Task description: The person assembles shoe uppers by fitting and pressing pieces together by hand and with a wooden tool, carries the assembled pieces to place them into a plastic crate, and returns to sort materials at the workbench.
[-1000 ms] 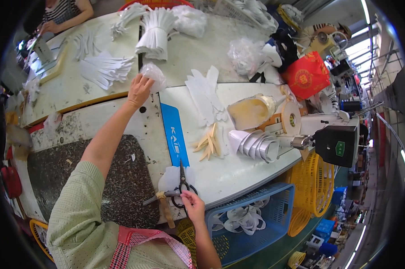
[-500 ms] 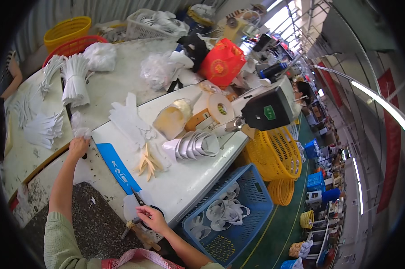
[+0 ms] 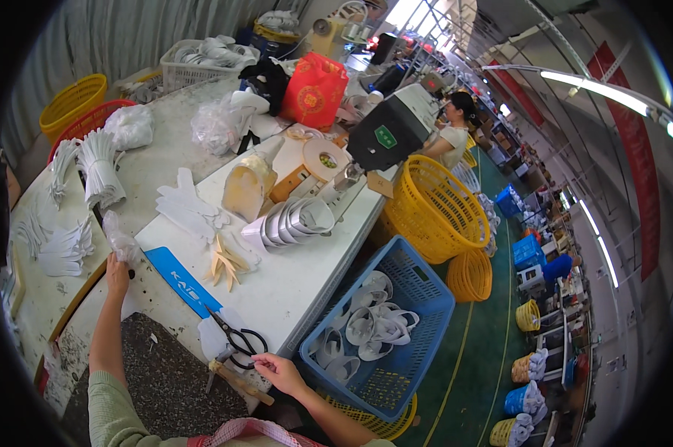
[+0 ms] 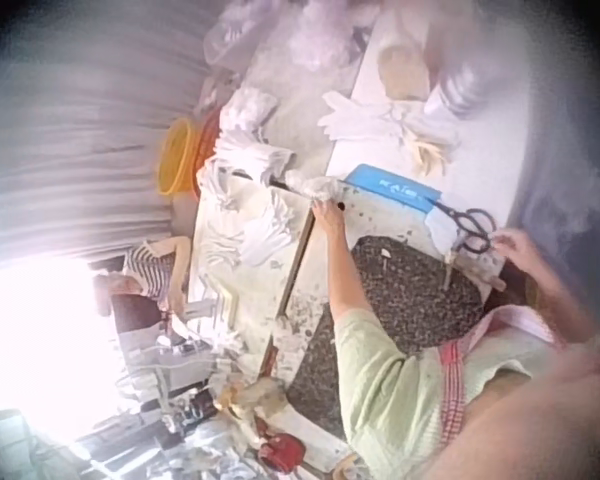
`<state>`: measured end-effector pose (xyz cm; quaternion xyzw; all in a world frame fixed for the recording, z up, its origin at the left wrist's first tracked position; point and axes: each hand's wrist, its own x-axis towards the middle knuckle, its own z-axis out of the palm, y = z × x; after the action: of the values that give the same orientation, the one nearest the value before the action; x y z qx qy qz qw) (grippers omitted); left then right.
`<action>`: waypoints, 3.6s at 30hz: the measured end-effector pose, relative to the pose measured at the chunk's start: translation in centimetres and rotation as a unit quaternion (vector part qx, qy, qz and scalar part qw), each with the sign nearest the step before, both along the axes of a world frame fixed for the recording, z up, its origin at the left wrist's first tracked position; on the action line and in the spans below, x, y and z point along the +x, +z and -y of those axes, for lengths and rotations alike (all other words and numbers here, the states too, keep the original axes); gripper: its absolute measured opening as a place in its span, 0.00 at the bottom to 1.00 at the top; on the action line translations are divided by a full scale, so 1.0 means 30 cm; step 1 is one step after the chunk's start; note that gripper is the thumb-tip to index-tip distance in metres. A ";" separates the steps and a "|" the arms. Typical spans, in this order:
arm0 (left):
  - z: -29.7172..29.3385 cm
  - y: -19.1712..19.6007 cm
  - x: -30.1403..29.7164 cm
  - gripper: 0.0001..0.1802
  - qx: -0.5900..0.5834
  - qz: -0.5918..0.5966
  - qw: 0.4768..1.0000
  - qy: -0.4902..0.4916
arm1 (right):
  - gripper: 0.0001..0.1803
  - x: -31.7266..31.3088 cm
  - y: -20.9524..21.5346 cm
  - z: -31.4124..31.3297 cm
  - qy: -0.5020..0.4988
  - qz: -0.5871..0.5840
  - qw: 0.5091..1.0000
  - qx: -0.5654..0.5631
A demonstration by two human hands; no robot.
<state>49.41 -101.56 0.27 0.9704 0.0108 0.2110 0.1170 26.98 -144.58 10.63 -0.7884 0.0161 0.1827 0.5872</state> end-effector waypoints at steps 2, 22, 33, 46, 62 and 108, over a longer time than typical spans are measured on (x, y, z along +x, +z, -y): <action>-0.032 -0.063 0.049 0.11 0.041 -0.070 0.996 0.048 | 0.14 -0.047 -0.001 0.007 -0.013 0.005 1.000 -0.009; 0.018 0.053 0.112 0.24 0.206 -0.347 0.909 0.106 | 0.46 -0.544 -0.152 0.371 -0.145 -0.090 0.865 -0.473; 0.917 0.421 -0.715 0.13 -0.212 -0.351 0.910 -0.062 | 0.20 -0.413 -0.501 0.932 -0.323 -0.054 0.920 -0.215; 2.061 -0.422 -0.520 0.26 0.145 -0.480 0.782 -0.369 | 0.37 -0.247 -1.124 1.031 -0.463 -0.181 0.866 -0.059; 2.254 -0.283 -0.332 0.38 0.054 -0.510 0.830 -0.219 | 0.21 -0.031 -0.960 1.224 -0.223 -0.104 0.927 -0.282; 2.470 -0.488 -0.455 0.21 -0.478 -0.492 0.644 -0.339 | 0.22 -0.155 -1.008 1.282 -0.572 -0.120 0.645 0.491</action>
<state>35.76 -175.67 -14.36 0.6762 -0.1636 -0.3868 0.6053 22.35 -183.03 -19.62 -0.1893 0.4422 -0.1158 0.8690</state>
